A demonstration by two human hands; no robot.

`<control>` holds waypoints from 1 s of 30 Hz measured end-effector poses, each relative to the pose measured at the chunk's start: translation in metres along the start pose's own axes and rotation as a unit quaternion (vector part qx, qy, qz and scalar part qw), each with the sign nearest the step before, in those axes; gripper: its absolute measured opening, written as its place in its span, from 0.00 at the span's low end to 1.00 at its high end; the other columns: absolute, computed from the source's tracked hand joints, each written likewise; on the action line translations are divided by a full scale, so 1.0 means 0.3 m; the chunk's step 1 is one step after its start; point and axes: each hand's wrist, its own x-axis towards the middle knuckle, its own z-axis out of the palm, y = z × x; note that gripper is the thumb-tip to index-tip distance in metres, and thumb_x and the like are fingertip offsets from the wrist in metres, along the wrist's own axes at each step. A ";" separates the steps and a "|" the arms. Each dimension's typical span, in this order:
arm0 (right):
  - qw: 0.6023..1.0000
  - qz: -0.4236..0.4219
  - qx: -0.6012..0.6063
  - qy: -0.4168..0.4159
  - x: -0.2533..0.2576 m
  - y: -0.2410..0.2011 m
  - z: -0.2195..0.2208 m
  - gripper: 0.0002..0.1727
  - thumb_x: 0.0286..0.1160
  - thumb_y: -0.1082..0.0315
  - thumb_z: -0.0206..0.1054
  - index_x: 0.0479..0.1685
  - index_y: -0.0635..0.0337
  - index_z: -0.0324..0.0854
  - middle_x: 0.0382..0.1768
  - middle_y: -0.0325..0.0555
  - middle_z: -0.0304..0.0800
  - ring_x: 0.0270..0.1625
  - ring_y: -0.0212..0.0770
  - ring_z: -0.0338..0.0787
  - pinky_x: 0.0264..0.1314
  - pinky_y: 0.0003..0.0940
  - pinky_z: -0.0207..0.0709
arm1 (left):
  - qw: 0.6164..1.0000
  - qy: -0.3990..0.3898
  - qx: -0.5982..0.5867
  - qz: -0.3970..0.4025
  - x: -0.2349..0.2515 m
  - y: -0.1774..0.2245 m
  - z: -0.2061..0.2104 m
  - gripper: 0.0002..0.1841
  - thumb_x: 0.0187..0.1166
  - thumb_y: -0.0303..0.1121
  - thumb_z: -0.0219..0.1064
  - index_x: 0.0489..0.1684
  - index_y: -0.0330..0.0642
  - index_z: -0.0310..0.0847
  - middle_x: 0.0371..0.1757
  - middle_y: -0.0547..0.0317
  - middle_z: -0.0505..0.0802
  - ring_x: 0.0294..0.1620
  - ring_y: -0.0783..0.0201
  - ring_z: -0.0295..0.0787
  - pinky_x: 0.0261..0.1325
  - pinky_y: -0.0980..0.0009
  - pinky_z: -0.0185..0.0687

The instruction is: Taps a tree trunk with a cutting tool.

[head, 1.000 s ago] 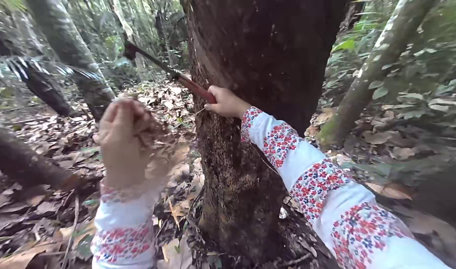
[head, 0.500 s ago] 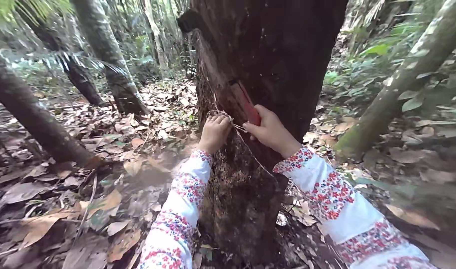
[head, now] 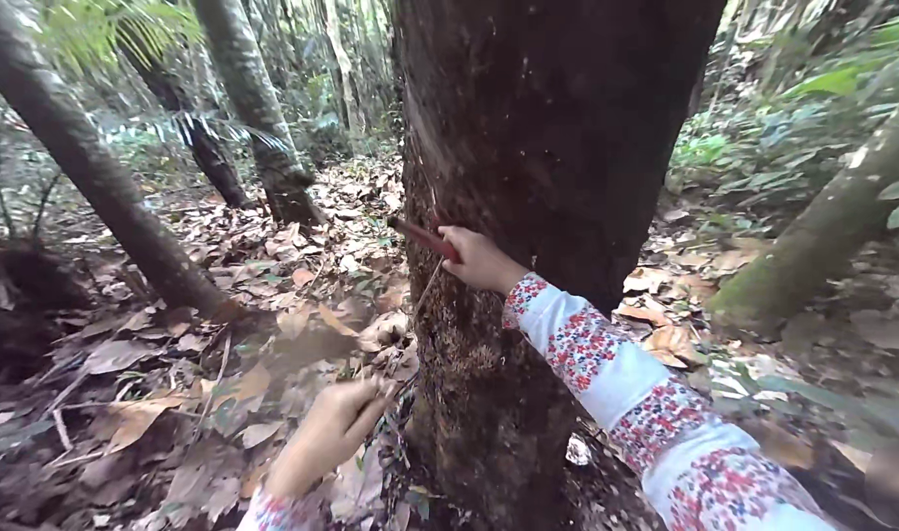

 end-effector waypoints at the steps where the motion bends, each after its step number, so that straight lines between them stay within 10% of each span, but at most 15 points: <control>1: 0.999 -0.002 -0.037 -0.012 0.005 0.008 0.011 0.18 0.77 0.73 0.71 0.62 0.72 0.77 0.58 0.64 0.85 0.60 0.60 0.88 0.66 0.57 0.79 | 0.998 -0.058 0.017 -0.035 -0.041 -0.008 -0.022 0.18 0.81 0.36 0.58 0.25 0.33 0.86 0.16 0.52 0.83 0.18 0.56 0.82 0.25 0.55 0.79; 4: 0.991 0.005 -0.130 -0.032 -0.070 0.016 0.031 0.15 0.78 0.67 0.72 0.56 0.68 0.81 0.52 0.63 0.88 0.61 0.63 0.88 0.62 0.61 0.80 | 0.950 -0.226 0.079 -0.200 -0.060 -0.047 -0.059 0.17 0.86 0.35 0.60 0.40 0.27 0.88 0.32 0.34 0.92 0.41 0.33 0.92 0.51 0.32 0.80; 7: 0.989 0.045 -0.108 -0.086 -0.236 0.006 0.044 0.17 0.81 0.68 0.68 0.61 0.70 0.79 0.55 0.66 0.87 0.62 0.65 0.87 0.64 0.62 0.78 | 0.940 -0.194 0.126 -0.251 0.020 -0.084 0.003 0.16 0.89 0.33 0.58 0.53 0.28 0.88 0.48 0.30 0.94 0.56 0.30 0.91 0.63 0.31 0.77; 11: 0.992 0.078 0.005 -0.098 -0.515 0.046 0.094 0.16 0.76 0.71 0.70 0.56 0.74 0.79 0.42 0.67 0.88 0.48 0.64 0.90 0.53 0.60 0.81 | 0.987 0.003 0.133 -0.092 0.207 -0.055 0.173 0.12 0.83 0.27 0.64 0.51 0.26 0.89 0.53 0.32 0.94 0.60 0.33 0.91 0.69 0.36 0.79; 16: 0.977 0.113 0.166 -0.080 -0.789 0.065 0.167 0.15 0.72 0.69 0.70 0.50 0.73 0.81 0.28 0.56 0.85 0.29 0.48 0.85 0.35 0.45 0.79 | 0.987 0.039 0.146 0.059 0.450 0.075 0.392 0.20 0.80 0.30 0.66 0.68 0.29 0.85 0.69 0.33 0.89 0.72 0.34 0.86 0.78 0.35 0.71; 20: 0.965 0.069 0.250 -0.041 -0.882 0.136 0.160 0.13 0.68 0.69 0.69 0.45 0.71 0.80 0.21 0.46 0.80 0.22 0.32 0.77 0.27 0.27 0.72 | 0.969 0.060 0.149 0.187 0.442 0.127 0.561 0.07 0.77 0.28 0.68 0.39 0.32 0.90 0.41 0.41 0.97 0.47 0.41 0.97 0.62 0.42 0.86; 30: 0.964 0.015 0.221 -0.147 -0.677 0.364 -0.014 0.16 0.75 0.72 0.67 0.56 0.74 0.78 0.41 0.58 0.88 0.36 0.44 0.88 0.43 0.40 0.83 | 0.969 0.065 0.132 -0.199 -0.054 0.320 0.710 0.09 0.77 0.26 0.67 0.42 0.28 0.91 0.43 0.36 0.97 0.49 0.35 0.96 0.57 0.35 0.86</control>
